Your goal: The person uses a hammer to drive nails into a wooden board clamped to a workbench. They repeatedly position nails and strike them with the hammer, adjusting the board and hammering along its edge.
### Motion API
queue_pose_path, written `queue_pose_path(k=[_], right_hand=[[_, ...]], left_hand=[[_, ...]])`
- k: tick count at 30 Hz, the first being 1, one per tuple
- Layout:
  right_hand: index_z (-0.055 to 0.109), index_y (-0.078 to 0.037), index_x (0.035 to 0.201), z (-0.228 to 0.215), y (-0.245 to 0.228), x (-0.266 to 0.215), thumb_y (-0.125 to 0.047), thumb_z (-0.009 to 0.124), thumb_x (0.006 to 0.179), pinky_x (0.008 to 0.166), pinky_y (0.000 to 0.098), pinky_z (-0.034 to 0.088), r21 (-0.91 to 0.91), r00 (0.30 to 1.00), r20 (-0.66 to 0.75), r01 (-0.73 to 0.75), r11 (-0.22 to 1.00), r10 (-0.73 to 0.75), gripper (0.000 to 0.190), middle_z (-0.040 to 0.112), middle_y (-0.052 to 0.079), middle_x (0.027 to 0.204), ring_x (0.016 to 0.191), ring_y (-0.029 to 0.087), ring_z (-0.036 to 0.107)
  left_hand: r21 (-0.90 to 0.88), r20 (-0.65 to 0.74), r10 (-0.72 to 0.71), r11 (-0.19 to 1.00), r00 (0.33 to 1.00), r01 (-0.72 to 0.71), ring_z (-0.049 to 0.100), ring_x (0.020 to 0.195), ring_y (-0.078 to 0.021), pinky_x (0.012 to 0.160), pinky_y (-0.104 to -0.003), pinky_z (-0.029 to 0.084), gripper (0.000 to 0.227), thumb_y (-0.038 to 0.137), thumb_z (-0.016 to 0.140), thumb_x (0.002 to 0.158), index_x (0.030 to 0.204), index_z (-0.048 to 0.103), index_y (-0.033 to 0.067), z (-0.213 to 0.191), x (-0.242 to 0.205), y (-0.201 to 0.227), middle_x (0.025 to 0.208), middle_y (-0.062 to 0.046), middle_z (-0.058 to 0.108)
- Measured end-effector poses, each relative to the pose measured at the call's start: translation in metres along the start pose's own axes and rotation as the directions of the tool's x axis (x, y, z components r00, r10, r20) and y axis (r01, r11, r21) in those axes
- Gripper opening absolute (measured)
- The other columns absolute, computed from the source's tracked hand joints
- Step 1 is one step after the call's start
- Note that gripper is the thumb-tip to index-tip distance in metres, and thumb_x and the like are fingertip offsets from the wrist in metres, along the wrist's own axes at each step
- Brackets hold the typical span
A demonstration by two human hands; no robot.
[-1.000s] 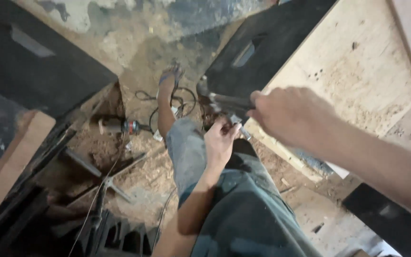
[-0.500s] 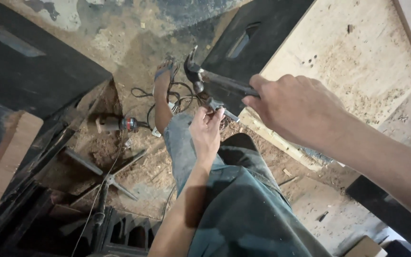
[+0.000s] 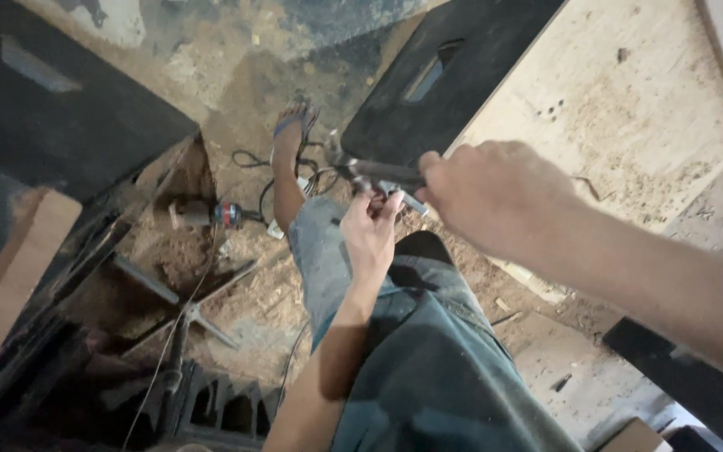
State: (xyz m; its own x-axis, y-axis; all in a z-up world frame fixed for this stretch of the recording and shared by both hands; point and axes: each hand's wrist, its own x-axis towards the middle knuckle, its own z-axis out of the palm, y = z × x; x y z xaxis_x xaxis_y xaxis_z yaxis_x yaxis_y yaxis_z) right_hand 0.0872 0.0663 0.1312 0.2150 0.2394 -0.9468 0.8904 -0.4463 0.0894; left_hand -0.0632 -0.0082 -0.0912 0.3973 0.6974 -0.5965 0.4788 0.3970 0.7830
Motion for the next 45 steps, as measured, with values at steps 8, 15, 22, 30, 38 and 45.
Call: queue_pose_path(k=[8,15,22,30,38,45], right_hand=[[0.057,-0.004,0.114,0.01,0.004,0.01,-0.035,0.036,0.119,0.029,0.025,0.036,0.004,0.991,-0.123,0.052,0.999,-0.051,0.038,0.055,0.006,0.059,0.036,0.013,0.044],[0.066,-0.003,0.101,0.011,0.014,0.005,-0.014,0.035,0.103,0.065,0.0559,0.062,-0.207,0.959,-0.246,0.092,0.974,-0.143,0.033,0.074,0.022,0.075,0.081,0.041,0.078],[0.057,-0.007,0.118,0.02,0.035,0.0,-0.038,0.042,0.117,0.031,0.0344,0.049,0.212,0.969,-0.245,0.015,0.977,0.038,0.035,0.06,0.007,0.054,0.037,0.023,0.059],[0.057,-0.004,0.119,0.044,0.057,-0.009,-0.041,0.049,0.112,0.041,0.0472,0.048,0.306,0.936,-0.344,0.043,0.951,0.068,0.038,0.062,0.019,0.055,0.044,0.038,0.063],[0.058,-0.001,0.13,0.042,0.038,0.004,-0.031,0.046,0.115,0.027,0.0298,0.043,0.169,0.982,-0.184,0.081,0.982,-0.049,0.036,0.057,0.01,0.055,0.035,0.02,0.053],[0.061,-0.014,0.114,0.05,0.069,-0.032,-0.035,0.044,0.114,0.025,0.0201,0.04,0.684,0.977,-0.176,0.033,0.729,0.12,0.027,0.065,0.003,0.059,0.033,0.011,0.054]], left_hand=[[-0.045,0.073,-0.155,0.986,0.985,0.158,0.074,0.081,-0.0195,0.074,-0.033,0.056,0.029,0.035,0.071,0.089,0.095,0.071,0.0071,-0.004,-0.003,0.014,0.086,-0.006,0.076],[0.101,0.127,0.02,0.994,0.992,-0.033,0.074,0.082,-0.0389,0.07,-0.047,0.057,0.043,0.049,0.072,0.091,0.092,0.068,0.0068,0.015,0.004,-0.017,0.078,-0.018,0.072],[-0.219,0.05,-0.142,0.964,0.989,0.15,0.081,0.085,-0.0199,0.076,-0.029,0.066,0.023,0.023,0.07,0.092,0.103,0.067,0.0023,-0.006,-0.002,0.017,0.095,-0.011,0.08],[-0.209,0.009,-0.075,0.975,0.997,0.075,0.081,0.075,-0.0213,0.068,-0.029,0.07,0.028,0.023,0.073,0.09,0.105,0.066,0.0001,-0.003,-0.008,0.019,0.09,-0.017,0.08],[0.13,0.156,-0.023,0.992,0.987,0.003,0.078,0.086,-0.0233,0.075,-0.035,0.059,0.036,0.04,0.073,0.088,0.101,0.073,0.0061,0.01,-0.016,0.001,0.094,-0.01,0.08],[-0.03,-0.086,-0.306,0.952,0.948,0.305,0.078,0.087,-0.0181,0.073,-0.029,0.059,0.031,0.037,0.06,0.092,0.1,0.059,0.0076,-0.03,-0.003,0.027,0.096,-0.011,0.076]])
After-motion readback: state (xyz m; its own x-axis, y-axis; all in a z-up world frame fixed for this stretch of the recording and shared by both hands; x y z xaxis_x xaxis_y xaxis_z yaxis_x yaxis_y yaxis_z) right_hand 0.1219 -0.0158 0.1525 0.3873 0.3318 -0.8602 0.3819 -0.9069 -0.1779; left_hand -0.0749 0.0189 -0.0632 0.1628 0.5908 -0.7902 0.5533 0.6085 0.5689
